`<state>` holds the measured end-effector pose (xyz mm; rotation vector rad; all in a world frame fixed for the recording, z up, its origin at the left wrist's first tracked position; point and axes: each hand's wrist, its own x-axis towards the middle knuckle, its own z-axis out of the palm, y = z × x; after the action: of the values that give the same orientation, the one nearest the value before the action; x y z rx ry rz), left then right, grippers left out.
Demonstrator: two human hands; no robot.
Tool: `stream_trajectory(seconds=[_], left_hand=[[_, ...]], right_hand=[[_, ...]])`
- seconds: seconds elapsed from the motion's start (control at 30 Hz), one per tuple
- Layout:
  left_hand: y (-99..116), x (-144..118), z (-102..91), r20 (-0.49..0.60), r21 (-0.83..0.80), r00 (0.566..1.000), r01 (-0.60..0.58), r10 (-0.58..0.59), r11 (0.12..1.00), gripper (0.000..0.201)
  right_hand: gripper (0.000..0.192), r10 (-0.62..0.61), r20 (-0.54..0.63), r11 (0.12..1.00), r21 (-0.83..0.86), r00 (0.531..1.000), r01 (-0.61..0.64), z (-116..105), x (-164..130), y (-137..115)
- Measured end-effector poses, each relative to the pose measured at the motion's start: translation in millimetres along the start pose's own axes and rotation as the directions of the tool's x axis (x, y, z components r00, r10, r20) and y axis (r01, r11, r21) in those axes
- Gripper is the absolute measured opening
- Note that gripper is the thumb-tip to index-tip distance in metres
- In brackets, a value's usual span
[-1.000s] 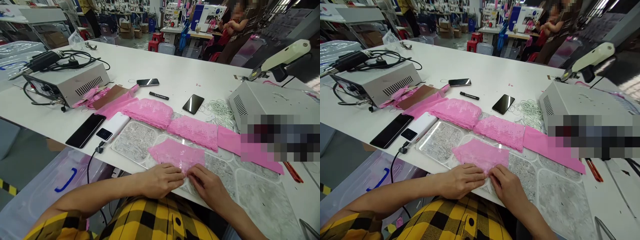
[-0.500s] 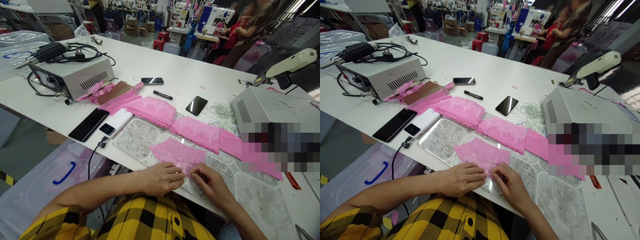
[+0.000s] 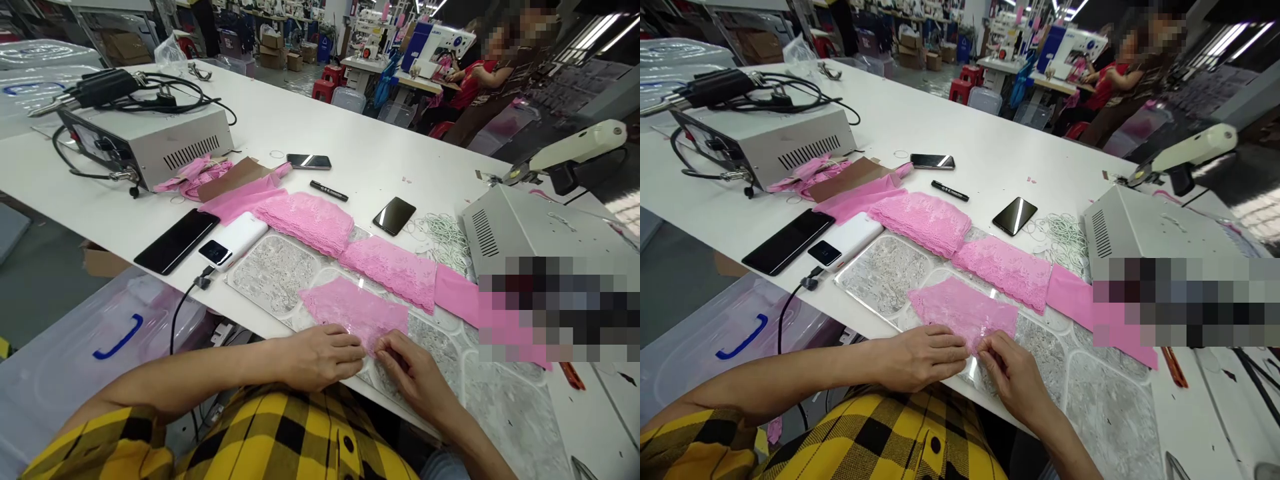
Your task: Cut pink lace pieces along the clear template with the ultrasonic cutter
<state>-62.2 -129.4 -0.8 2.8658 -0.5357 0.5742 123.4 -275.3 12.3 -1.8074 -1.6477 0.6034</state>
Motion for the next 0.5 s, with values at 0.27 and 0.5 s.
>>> stream_trajectory(seconds=[0.27, 0.5], left_hand=[[0, -2, -2.2, -0.031, -0.009, 0.999, 0.028, -0.028, 1.0, 0.022], [-4, -35, -12.0, -0.185, -0.033, 0.947, 0.26, -0.261, 0.965, 0.029]], right_hand=[[0.03, -0.016, 0.186, 0.993, 0.115, 0.982, -0.005, -28, 0, 0], [0.027, -0.018, 0.344, 0.988, 0.15, 0.939, -0.036, -42, 6, -14]])
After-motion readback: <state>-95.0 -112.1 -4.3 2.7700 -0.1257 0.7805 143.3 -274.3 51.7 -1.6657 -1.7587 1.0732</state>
